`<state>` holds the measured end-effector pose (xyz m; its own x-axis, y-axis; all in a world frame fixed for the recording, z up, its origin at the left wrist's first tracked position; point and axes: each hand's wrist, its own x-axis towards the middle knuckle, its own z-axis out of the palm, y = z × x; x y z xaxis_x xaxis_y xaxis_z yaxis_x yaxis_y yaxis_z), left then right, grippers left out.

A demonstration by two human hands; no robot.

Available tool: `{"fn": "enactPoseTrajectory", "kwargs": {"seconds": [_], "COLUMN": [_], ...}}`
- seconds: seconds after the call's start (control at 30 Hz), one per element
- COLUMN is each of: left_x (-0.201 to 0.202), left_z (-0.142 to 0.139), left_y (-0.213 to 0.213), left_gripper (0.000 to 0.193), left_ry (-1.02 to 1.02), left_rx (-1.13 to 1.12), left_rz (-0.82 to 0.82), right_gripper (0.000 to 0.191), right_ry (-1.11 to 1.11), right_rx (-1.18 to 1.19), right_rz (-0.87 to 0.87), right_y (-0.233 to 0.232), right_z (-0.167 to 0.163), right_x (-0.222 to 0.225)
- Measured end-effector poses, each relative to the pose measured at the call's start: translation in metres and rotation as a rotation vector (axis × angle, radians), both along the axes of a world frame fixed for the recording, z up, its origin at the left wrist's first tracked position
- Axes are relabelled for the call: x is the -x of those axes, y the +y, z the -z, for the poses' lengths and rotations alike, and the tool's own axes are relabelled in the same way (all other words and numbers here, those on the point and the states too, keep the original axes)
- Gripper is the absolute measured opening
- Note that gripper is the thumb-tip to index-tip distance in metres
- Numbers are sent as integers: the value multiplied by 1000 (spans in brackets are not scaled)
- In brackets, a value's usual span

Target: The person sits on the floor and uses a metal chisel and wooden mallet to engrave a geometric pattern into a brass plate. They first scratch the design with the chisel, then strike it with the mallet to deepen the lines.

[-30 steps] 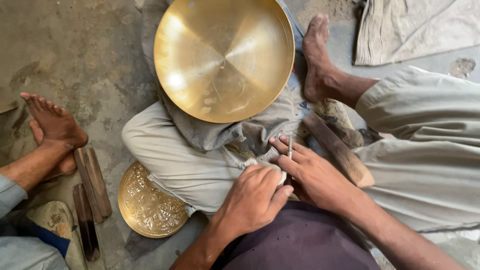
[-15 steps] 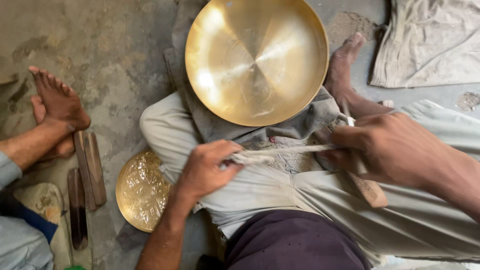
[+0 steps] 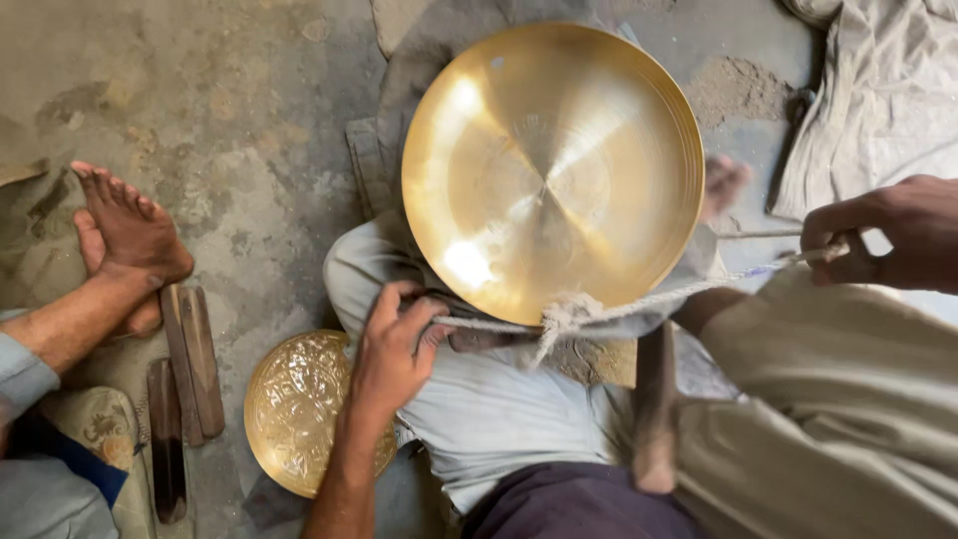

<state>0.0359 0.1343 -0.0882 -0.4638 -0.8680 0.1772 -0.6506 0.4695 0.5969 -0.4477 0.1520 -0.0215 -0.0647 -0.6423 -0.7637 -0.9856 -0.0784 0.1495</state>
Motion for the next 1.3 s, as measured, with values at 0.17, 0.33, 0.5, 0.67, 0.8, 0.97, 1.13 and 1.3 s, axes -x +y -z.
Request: {"fn": "enactPoseTrajectory", "kwargs": {"seconds": [0.17,0.33,0.5,0.67,0.8,0.97,1.13,1.3], "left_x": [25,37,46,36,46,121,140,104], "left_z": [0,-14,-4,-19,-58,-67,-59,-55], "left_y": [1,2,14,27,32,32,36,15], "left_gripper": [27,22,29,16,15,20,16,36], "left_ry": [77,90,137,188,261,358,313,143], "left_rx": [15,13,12,89,273,291,265,173], "left_rz": [-53,10,-23,-123,-28,214,329,278], "right_gripper": [11,13,32,40,41,45,49,42], "right_ry": [-284,-378,-569,-1074,-1210,-1220,-853,-301], "right_rx": [784,1120,826,720,823,967,604,310], "right_rz": [-59,-36,383,760,888,785,251,5], "right_y": [-4,-8,8,50,59,52,50,30], "right_z": [80,155,188,132,55,-35,-94,-59], "right_x": [38,8,-21,-55,-71,-92,-138,-139]}}
